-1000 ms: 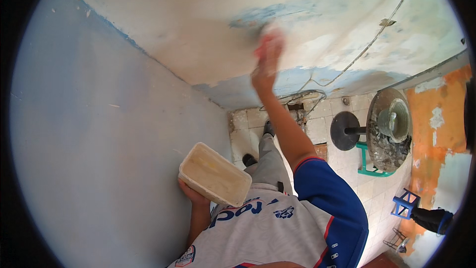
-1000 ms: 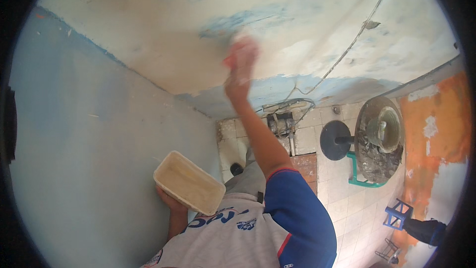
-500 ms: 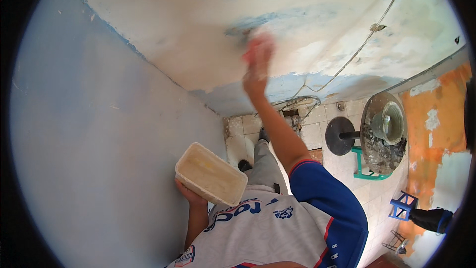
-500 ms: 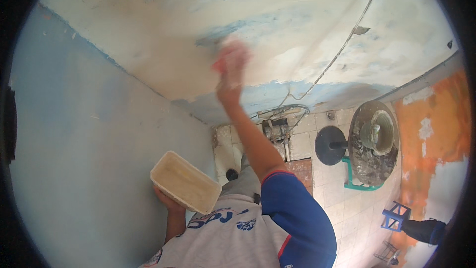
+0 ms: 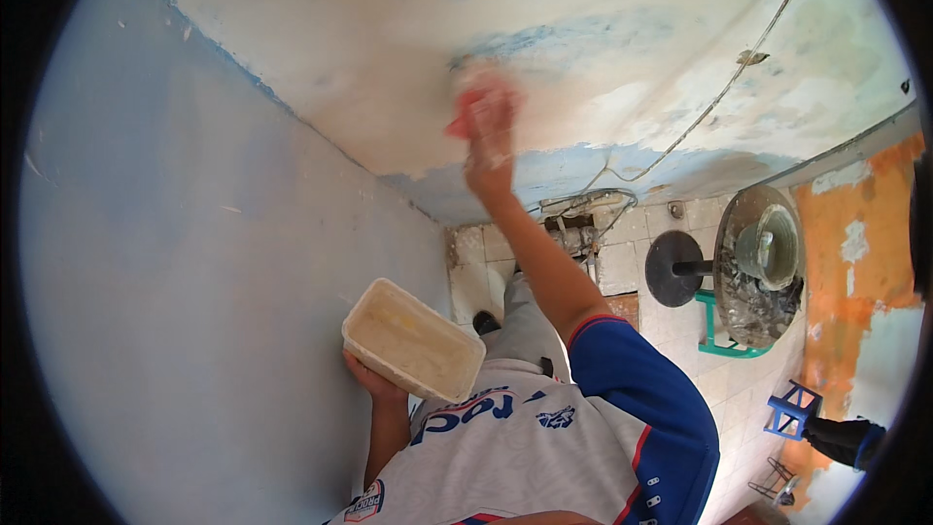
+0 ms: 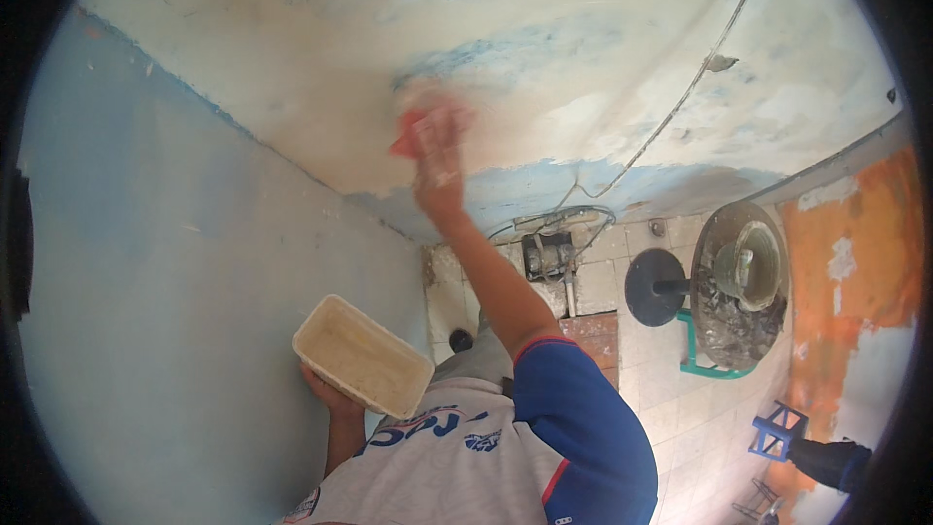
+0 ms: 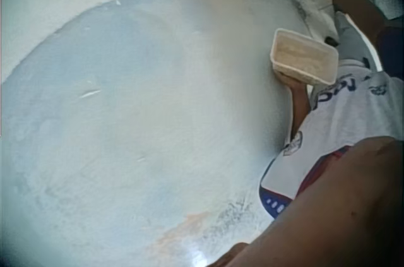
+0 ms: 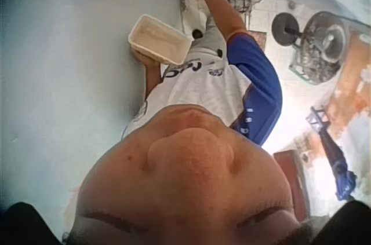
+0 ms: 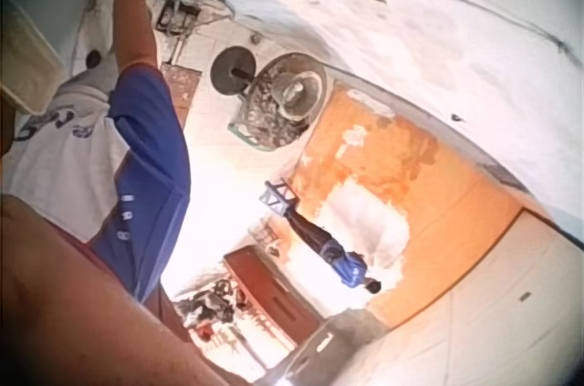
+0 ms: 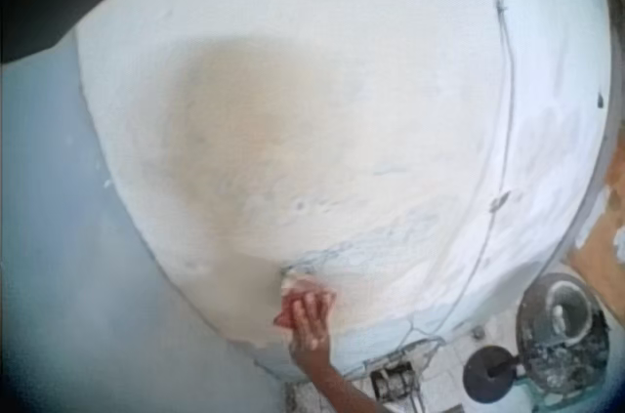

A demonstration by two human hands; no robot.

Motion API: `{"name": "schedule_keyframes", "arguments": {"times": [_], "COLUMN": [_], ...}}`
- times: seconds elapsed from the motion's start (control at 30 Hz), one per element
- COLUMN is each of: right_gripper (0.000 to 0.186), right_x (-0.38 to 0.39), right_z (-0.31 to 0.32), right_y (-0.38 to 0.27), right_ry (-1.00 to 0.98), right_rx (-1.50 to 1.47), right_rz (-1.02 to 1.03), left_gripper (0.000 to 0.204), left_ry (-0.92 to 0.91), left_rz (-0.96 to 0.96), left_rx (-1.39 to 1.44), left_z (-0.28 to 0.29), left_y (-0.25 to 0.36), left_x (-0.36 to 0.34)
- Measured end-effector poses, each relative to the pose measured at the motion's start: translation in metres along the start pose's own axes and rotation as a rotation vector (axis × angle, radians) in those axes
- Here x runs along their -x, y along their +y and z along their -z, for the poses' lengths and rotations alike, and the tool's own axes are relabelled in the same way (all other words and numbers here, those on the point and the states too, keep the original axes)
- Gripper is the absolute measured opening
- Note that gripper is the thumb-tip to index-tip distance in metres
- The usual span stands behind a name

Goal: The person applies plaster to a wall using a scraper, dipping the scraper into a small plastic container to collect more material between strokes.

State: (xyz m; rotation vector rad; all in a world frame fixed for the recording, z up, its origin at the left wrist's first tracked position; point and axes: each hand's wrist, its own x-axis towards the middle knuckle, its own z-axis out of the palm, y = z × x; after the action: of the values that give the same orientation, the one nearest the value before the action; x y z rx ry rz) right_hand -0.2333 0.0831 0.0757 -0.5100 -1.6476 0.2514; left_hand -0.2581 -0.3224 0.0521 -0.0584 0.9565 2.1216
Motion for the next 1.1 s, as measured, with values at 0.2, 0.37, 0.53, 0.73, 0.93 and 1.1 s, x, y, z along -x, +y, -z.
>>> {"name": "schedule_keyframes", "arguments": {"times": [0.2, 0.37, 0.53, 0.73, 0.93, 1.1], "right_gripper": [0.057, 0.046, 0.060, 0.053, 0.056, 0.067], "right_x": [-0.020, -0.054, 0.016, -0.046, -0.031, 0.001], "right_z": [0.044, 0.056, -0.020, 0.047, 0.003, 0.000], "right_y": [0.019, 0.060, -0.017, 0.045, 0.031, -0.001], "right_ry": [0.109, 0.280, -0.050, 0.280, 0.145, -0.020], "right_rx": [0.196, 0.353, -0.016, 0.262, 0.217, -0.067], "right_rz": [0.006, -0.133, 0.134, -0.075, -0.061, 0.083], "left_gripper": [0.078, 0.078, 0.078, 0.077, 0.074, 0.075], "left_ry": [0.023, 0.012, -0.017, -0.005, 0.013, -0.033], "left_rz": [-0.025, -0.034, -0.030, -0.026, -0.040, -0.015], "left_rx": [0.011, 0.004, 0.001, 0.025, -0.007, -0.008], "left_z": [-0.007, -0.004, -0.003, -0.007, -0.018, -0.031], "left_y": [0.004, 0.000, -0.002, 0.000, -0.002, 0.007], "left_x": [-0.004, 0.000, -0.008, -0.015, -0.019, -0.031]}}
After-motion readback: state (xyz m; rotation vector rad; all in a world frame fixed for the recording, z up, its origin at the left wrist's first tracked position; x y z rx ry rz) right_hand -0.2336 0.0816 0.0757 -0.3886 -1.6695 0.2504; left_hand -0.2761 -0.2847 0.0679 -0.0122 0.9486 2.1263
